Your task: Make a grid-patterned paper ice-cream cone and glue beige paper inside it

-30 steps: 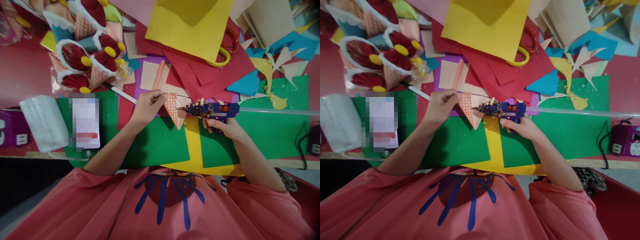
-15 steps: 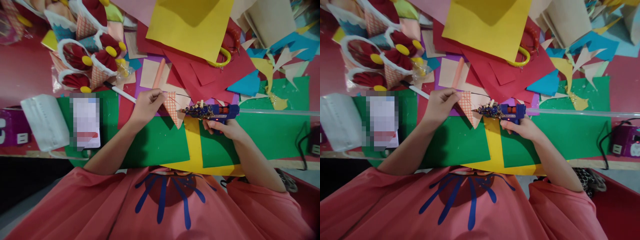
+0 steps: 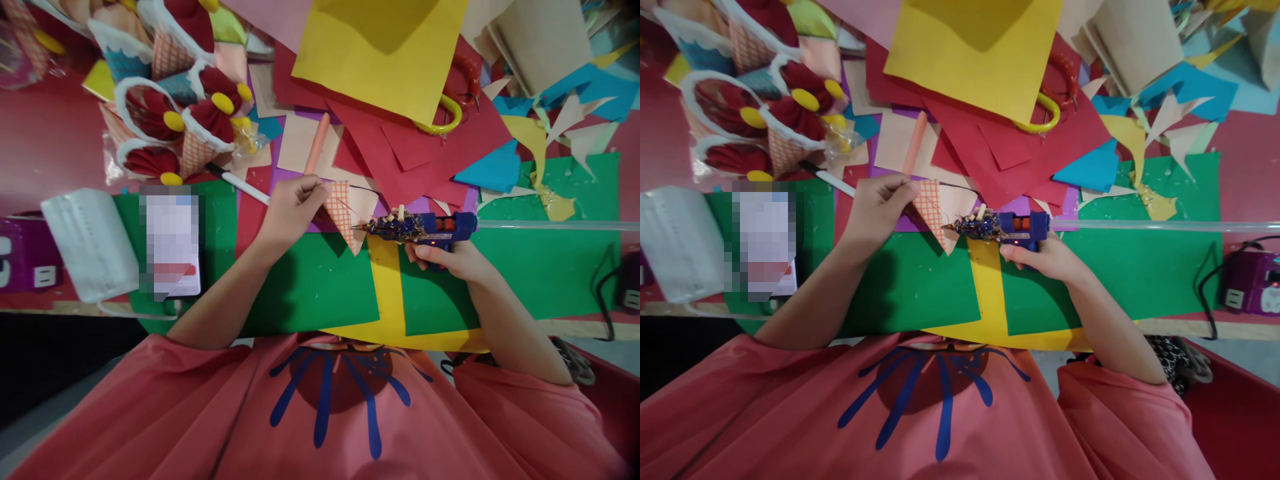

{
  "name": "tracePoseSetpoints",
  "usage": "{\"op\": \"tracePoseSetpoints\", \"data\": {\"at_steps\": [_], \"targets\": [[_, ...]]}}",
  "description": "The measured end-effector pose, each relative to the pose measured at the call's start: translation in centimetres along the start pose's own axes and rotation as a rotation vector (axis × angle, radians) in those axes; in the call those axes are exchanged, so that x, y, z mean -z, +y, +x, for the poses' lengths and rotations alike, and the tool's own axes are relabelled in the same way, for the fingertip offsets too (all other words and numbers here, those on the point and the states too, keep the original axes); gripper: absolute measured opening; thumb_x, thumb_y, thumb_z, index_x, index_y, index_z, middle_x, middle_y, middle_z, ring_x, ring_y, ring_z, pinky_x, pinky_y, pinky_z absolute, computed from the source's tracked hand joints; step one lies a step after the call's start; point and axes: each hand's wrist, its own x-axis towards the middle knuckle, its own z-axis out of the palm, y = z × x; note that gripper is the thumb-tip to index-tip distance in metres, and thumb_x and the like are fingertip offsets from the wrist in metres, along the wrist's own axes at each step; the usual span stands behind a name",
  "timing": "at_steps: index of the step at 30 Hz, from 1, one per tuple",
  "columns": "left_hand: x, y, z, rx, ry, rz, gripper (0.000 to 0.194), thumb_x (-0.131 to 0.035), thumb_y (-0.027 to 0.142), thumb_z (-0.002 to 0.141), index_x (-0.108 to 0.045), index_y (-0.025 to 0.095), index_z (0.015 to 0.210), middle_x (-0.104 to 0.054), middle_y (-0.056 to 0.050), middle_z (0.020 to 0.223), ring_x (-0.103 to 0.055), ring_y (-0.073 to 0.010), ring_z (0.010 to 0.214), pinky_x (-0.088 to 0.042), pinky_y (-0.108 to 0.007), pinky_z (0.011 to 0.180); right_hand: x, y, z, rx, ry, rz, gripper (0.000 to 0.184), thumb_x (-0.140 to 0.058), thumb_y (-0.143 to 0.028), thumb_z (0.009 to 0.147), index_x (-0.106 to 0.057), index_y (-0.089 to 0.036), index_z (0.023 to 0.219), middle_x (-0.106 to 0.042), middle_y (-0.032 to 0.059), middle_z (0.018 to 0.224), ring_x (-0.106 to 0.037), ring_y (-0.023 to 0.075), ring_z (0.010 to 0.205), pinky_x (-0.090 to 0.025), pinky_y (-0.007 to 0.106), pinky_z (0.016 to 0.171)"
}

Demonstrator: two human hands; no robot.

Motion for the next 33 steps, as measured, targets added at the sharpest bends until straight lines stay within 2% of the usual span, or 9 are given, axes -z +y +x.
{"op": "tracePoseSetpoints", "data": {"at_steps": [6,10,18,28,33], "targets": [[0.21,-0.14,0.14,0.016,-0.015,0.005,0.031,-0.054,0.021,0.082,-0.041,0.017,0.054,-0.033,0.005,0.051,-0.031,-0.0051,0.047,-0.023,-0.019,0.042,0.10,0.04,-0.03,-0.006,-0.016,-0.047,0.061,-0.064,-0.078,0.062,-0.058,-0.017,0.069,-0.059,0.0018,0.057,-0.052,0.0115,0.048,-0.042,0.027,0.049],[0.29,-0.31,0.22,0.023,-0.010,-0.017,0.032,-0.056,0.025,0.082,-0.041,0.018,0.054,-0.033,0.005,0.051,-0.032,-0.0060,0.047,-0.025,-0.020,0.043,0.10,-0.03,-0.12,-0.026,-0.023,-0.086,0.063,-0.063,-0.079,0.061,-0.058,-0.017,0.067,-0.059,0.0022,0.057,-0.052,0.0113,0.048,-0.037,0.025,0.045],[0.36,-0.25,0.31,0.000,-0.024,-0.060,0.035,-0.058,0.031,0.082,-0.040,0.018,0.054,-0.032,0.005,0.051,-0.029,-0.0061,0.046,-0.022,-0.021,0.041,0.24,-0.01,-0.05,-0.033,-0.032,-0.080,0.062,-0.065,-0.078,0.059,-0.058,-0.017,0.068,-0.058,0.0016,0.056,-0.051,0.0108,0.048,-0.037,0.024,0.043],[0.35,-0.15,0.35,0.023,-0.011,-0.065,0.035,-0.059,0.033,0.080,-0.043,0.019,0.053,-0.035,0.005,0.050,-0.031,-0.0059,0.045,-0.023,-0.021,0.040,0.32,0.05,-0.20,-0.046,-0.057,-0.100,0.062,-0.065,-0.078,0.060,-0.058,-0.017,0.070,-0.059,0.0019,0.058,-0.052,0.0110,0.049,-0.039,0.024,0.045],[0.41,-0.18,0.41,0.030,0.014,-0.019,0.035,-0.059,0.027,0.080,-0.040,0.018,0.052,-0.035,0.004,0.050,-0.032,-0.0063,0.046,-0.025,-0.021,0.041,0.28,-0.09,-0.14,-0.065,-0.058,-0.109,0.064,-0.065,-0.080,0.057,-0.058,-0.017,0.067,-0.059,0.0029,0.057,-0.053,0.0116,0.049,-0.040,0.025,0.047]]}}
